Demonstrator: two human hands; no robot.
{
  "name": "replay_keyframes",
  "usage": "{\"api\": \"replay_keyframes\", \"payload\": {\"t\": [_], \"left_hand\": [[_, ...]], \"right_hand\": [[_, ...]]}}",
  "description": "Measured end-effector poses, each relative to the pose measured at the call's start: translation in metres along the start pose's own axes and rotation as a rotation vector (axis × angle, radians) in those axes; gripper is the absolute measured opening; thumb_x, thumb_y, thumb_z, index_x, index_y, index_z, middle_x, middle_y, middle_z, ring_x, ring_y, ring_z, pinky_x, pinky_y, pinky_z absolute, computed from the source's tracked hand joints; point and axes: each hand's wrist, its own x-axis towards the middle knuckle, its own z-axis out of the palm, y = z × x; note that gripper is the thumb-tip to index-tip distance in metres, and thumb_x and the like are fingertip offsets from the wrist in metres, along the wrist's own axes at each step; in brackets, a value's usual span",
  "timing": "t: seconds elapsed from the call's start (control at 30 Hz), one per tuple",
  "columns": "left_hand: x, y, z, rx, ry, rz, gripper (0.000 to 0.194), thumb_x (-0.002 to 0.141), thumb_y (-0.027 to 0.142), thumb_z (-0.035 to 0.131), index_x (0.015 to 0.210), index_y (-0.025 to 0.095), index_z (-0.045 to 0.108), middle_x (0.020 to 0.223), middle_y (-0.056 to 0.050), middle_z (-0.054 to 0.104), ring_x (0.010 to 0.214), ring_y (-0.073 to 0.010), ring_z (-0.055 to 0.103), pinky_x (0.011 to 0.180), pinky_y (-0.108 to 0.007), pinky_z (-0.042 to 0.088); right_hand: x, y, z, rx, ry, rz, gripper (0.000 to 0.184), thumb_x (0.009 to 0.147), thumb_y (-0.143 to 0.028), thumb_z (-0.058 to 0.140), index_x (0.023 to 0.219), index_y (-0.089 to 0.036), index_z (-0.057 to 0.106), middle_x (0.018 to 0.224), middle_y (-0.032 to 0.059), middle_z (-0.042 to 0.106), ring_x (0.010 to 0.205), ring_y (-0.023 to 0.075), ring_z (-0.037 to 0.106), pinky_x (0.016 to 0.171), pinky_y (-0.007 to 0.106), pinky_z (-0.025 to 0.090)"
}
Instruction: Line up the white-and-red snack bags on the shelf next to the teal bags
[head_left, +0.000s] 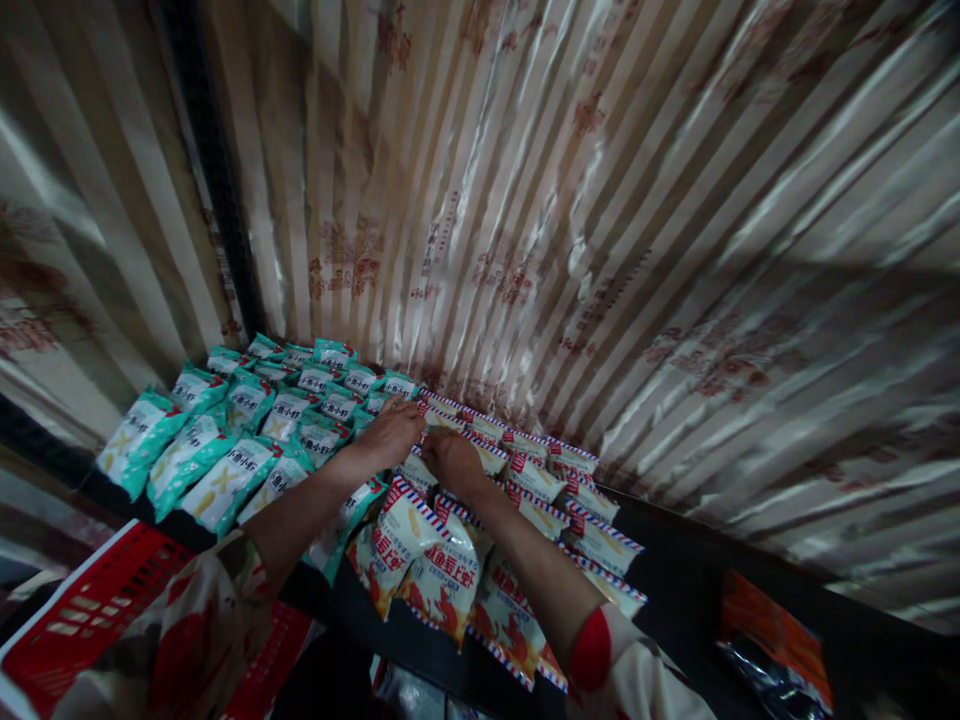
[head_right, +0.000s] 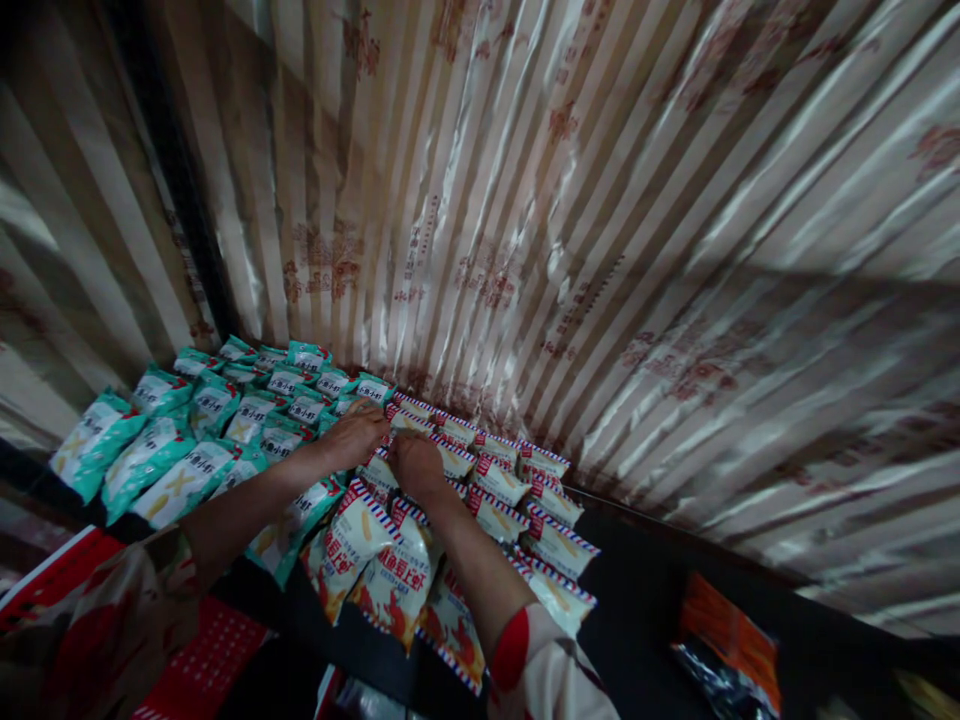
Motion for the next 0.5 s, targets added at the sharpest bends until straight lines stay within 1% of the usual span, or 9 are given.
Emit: {"api": "replay_keyframes", "payload": {"t": [0.1, 0.17, 0.2, 0.27, 0.33, 0.4, 0.43, 0.5], "left_hand": [[-0.015, 0.005, -0.011, -0.088, 0.214, -0.070, 0.017, 0.081, 0.013, 0.048, 0.086, 0.016, 0.064, 0.095, -0.007, 0.064, 0.108, -0.0209, 0.051, 0.103, -0.041, 0.033], [-0.035, 0.014, -0.017, -0.156, 0.389, -0.166, 0.021, 0.083, 0.012, 0.044, 0.091, 0.017, 0.062, 0.104, -0.007, 0.063, 0.114, -0.0207, 0.047, 0.101, -0.040, 0.037], [-0.047, 0.022, -0.018, -0.190, 0.485, -0.230, 0.022, 0.084, 0.012, 0.042, 0.092, 0.017, 0.062, 0.105, -0.008, 0.062, 0.114, -0.0201, 0.048, 0.100, -0.040, 0.039], [-0.075, 0.044, -0.019, -0.225, 0.663, -0.355, 0.024, 0.085, 0.013, 0.041, 0.100, 0.017, 0.058, 0.112, -0.009, 0.058, 0.115, -0.0203, 0.048, 0.098, -0.041, 0.042], [-0.101, 0.075, -0.014, -0.204, 0.782, -0.424, 0.024, 0.084, 0.013, 0.044, 0.105, 0.017, 0.055, 0.118, -0.011, 0.055, 0.121, -0.0235, 0.043, 0.098, -0.044, 0.040], [-0.122, 0.108, -0.005, -0.182, 0.823, -0.448, 0.024, 0.083, 0.010, 0.045, 0.103, 0.018, 0.056, 0.118, -0.011, 0.054, 0.124, -0.0247, 0.041, 0.098, -0.045, 0.040], [-0.128, 0.123, 0.001, -0.177, 0.791, -0.450, 0.024, 0.083, 0.009, 0.045, 0.102, 0.019, 0.056, 0.121, -0.011, 0.053, 0.126, -0.0259, 0.038, 0.099, -0.046, 0.039], [-0.136, 0.146, 0.015, -0.157, 0.720, -0.466, 0.027, 0.083, 0.012, 0.049, 0.108, 0.018, 0.054, 0.129, -0.013, 0.046, 0.130, -0.0290, 0.031, 0.098, -0.047, 0.039]], "right_hand": [[-0.002, -0.004, -0.001, 0.022, 0.034, -0.027, 0.017, 0.084, -0.020, 0.048, 0.084, -0.016, 0.064, 0.088, 0.0094, 0.068, 0.088, 0.0176, 0.059, 0.082, 0.026, 0.039], [-0.003, -0.006, -0.001, 0.035, 0.051, -0.041, 0.014, 0.083, -0.018, 0.049, 0.083, -0.017, 0.063, 0.089, 0.0079, 0.067, 0.089, 0.0165, 0.058, 0.083, 0.025, 0.039], [-0.004, -0.006, 0.000, 0.044, 0.058, -0.046, 0.014, 0.082, -0.017, 0.049, 0.082, -0.017, 0.063, 0.089, 0.0073, 0.067, 0.089, 0.0160, 0.058, 0.083, 0.024, 0.039], [-0.004, -0.006, 0.000, 0.064, 0.068, -0.057, 0.013, 0.082, -0.016, 0.050, 0.081, -0.018, 0.062, 0.088, 0.0067, 0.066, 0.087, 0.0152, 0.058, 0.081, 0.023, 0.039], [-0.004, -0.006, 0.001, 0.084, 0.070, -0.065, 0.013, 0.082, -0.016, 0.049, 0.080, -0.017, 0.063, 0.087, 0.0068, 0.066, 0.086, 0.0151, 0.058, 0.080, 0.023, 0.039], [-0.003, -0.006, 0.002, 0.098, 0.066, -0.067, 0.014, 0.082, -0.018, 0.050, 0.079, -0.018, 0.063, 0.086, 0.0068, 0.066, 0.086, 0.0155, 0.058, 0.079, 0.024, 0.040], [-0.002, -0.006, 0.001, 0.100, 0.065, -0.065, 0.014, 0.082, -0.019, 0.050, 0.079, -0.018, 0.064, 0.085, 0.0066, 0.066, 0.087, 0.0157, 0.058, 0.079, 0.024, 0.040], [-0.002, -0.008, -0.001, 0.116, 0.062, -0.071, 0.013, 0.082, -0.019, 0.051, 0.079, -0.019, 0.064, 0.086, 0.0059, 0.066, 0.088, 0.0156, 0.057, 0.079, 0.024, 0.040]]}}
